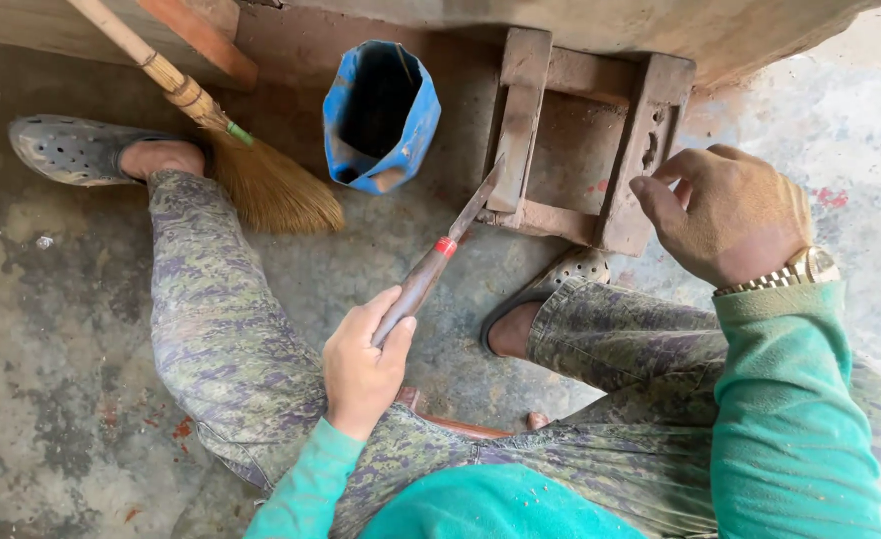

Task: Sharpening a large knife or machete using a whetstone.

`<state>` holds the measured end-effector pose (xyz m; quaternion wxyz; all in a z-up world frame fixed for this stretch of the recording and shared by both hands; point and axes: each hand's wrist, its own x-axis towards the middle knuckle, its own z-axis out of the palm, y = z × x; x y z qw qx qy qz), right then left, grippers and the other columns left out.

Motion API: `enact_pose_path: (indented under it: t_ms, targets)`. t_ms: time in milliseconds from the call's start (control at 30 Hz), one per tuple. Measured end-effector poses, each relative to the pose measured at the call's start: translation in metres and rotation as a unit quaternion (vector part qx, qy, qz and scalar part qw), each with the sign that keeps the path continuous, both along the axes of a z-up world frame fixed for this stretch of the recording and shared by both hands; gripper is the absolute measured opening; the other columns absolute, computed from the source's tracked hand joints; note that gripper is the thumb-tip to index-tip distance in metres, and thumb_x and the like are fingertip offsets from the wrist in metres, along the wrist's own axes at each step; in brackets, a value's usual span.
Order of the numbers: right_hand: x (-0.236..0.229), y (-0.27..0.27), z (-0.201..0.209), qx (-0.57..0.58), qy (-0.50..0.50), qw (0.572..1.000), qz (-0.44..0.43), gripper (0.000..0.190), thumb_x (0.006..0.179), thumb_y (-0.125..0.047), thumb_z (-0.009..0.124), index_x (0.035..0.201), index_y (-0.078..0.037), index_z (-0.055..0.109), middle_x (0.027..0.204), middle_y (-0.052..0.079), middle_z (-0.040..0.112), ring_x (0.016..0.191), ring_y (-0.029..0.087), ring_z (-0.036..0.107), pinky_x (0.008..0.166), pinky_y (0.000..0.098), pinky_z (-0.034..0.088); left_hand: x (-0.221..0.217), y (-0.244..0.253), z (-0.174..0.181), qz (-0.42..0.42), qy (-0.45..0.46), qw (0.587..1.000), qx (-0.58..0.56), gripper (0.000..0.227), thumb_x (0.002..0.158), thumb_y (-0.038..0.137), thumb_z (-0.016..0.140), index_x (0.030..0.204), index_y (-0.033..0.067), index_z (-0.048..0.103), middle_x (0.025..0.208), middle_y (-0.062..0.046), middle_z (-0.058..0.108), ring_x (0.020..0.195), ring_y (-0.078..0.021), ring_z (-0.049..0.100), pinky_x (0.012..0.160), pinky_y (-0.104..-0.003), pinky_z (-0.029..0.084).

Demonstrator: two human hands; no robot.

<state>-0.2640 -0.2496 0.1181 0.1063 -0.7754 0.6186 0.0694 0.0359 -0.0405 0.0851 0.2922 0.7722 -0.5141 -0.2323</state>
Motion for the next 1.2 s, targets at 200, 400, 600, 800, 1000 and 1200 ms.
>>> enact_pose_path:
  t_ms: [200,400,600,800,1000,1200]
  targets:
    - [0.030,0.005,0.009,-0.088,-0.312,0.944,-0.052,0.030,0.090,-0.027,0.073,0.099,0.002,0.076,0.088,0.015,0.072,0.073,0.027,0.066,0.065,0.0371,0.053,0.029,0.042,-0.038,0.131,0.358,0.923,0.057,0.046,0.086,0.010,0.070,0.131,-0.0017,0.071,0.081,-0.009,0.071,0.054,-0.0118,0.048,0.047,-0.025,0.040]
    - [0.066,0.015,0.014,0.226,-0.543,0.740,-0.326,0.059,0.078,-0.014,0.077,0.132,0.005,0.062,0.111,0.019,0.071,0.093,0.027,0.070,0.083,0.0345,0.059,0.183,0.042,-0.276,0.033,0.486,0.871,0.060,0.054,0.081,0.003,0.071,0.131,-0.0120,0.059,0.099,-0.032,0.085,0.079,-0.0341,0.088,0.074,-0.038,0.071]
    - [0.057,0.030,-0.014,0.264,-0.675,0.624,-0.292,0.014,0.085,0.008,0.074,0.098,0.011,0.069,0.086,0.016,0.069,0.073,0.021,0.063,0.068,0.0291,0.049,0.402,-0.212,-0.233,0.119,-0.411,0.764,0.483,0.039,0.100,0.032,0.053,0.109,0.0157,0.086,0.117,-0.001,0.080,0.095,-0.0160,0.069,0.072,-0.044,0.047]
    - [0.061,0.033,-0.010,0.259,-0.712,0.572,-0.313,0.010,0.090,0.000,0.074,0.091,0.008,0.067,0.083,0.014,0.067,0.075,0.023,0.068,0.075,0.0333,0.056,0.402,-0.211,-0.232,0.114,-0.424,0.763,0.474,0.038,0.100,0.032,0.053,0.111,0.0154,0.086,0.118,-0.001,0.080,0.097,-0.0167,0.069,0.073,-0.046,0.046]
    - [0.065,0.037,-0.008,0.232,-0.698,0.612,-0.291,0.009,0.089,-0.002,0.076,0.090,0.006,0.073,0.083,0.011,0.069,0.075,0.017,0.061,0.072,0.0285,0.049,0.405,-0.215,-0.237,0.099,-0.437,0.762,0.467,0.038,0.100,0.032,0.054,0.113,0.0150,0.085,0.120,-0.001,0.079,0.099,-0.0175,0.068,0.075,-0.047,0.046]
    - [0.068,0.041,-0.013,0.263,-0.722,0.594,-0.237,0.016,0.084,-0.001,0.078,0.097,0.007,0.076,0.097,0.016,0.076,0.086,0.022,0.066,0.086,0.0324,0.052,0.410,-0.214,-0.240,0.097,-0.441,0.756,0.474,0.038,0.100,0.032,0.054,0.114,0.0146,0.084,0.122,-0.001,0.079,0.101,-0.0183,0.068,0.077,-0.049,0.046]
